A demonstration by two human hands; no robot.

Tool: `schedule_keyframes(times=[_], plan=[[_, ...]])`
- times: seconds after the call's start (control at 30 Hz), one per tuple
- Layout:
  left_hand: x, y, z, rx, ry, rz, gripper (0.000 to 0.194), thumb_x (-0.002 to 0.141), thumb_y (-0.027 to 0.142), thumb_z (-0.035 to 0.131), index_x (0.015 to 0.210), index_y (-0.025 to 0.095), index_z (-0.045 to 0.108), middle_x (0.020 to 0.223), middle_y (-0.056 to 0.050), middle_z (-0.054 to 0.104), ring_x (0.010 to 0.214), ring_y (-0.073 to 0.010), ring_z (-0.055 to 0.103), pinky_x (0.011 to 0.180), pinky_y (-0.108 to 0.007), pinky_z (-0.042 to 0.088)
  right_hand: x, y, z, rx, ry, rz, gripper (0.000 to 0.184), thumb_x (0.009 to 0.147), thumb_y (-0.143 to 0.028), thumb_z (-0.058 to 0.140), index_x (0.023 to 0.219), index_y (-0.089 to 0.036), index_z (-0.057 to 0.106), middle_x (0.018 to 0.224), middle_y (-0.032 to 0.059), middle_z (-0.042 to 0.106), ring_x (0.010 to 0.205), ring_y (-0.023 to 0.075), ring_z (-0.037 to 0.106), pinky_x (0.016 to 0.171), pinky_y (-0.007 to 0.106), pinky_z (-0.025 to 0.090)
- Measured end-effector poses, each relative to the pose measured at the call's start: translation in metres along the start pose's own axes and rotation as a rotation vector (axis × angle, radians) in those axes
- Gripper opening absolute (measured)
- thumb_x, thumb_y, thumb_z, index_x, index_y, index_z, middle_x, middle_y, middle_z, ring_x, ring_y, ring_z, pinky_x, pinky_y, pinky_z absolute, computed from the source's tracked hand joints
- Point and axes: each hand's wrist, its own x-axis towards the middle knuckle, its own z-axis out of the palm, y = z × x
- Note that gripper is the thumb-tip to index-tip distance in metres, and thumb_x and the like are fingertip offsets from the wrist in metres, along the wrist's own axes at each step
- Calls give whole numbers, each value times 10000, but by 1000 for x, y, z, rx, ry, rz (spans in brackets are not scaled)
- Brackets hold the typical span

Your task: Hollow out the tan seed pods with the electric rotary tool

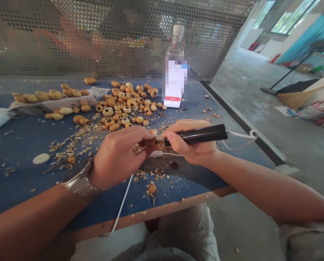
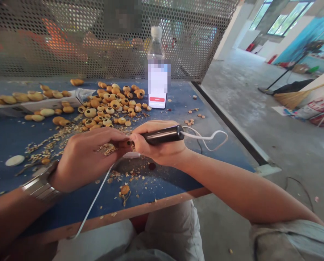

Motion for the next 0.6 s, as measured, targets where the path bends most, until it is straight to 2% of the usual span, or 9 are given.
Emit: schedule_keyframes(times=[0.2,0.37,0.6], plan=[[0,-2,-1,-4,-38,-21,212,864,88,642,1013,206,736,978,7,784,887,-146,722,805,-266,531,1,0,-4,7,23,-10,184,925,-239,660,799,-169,773,754,11,793,643,89,702,649,196,561],[1,-4,0,-16,-13,-13,175,881,108,651,991,205,747,1022,-2,802,957,-158,747,853,-264,553,1,-3,-6,-32,55,-22,184,914,-241,664,786,-170,775,768,27,809,642,98,716,648,203,570],[1,-4,0,-4,3,-32,177,872,128,655,970,227,765,994,3,812,902,-166,757,830,-277,570,-1,-1,-7,-42,73,-21,168,913,-226,659,791,-188,767,760,6,804,644,92,714,633,202,564]])
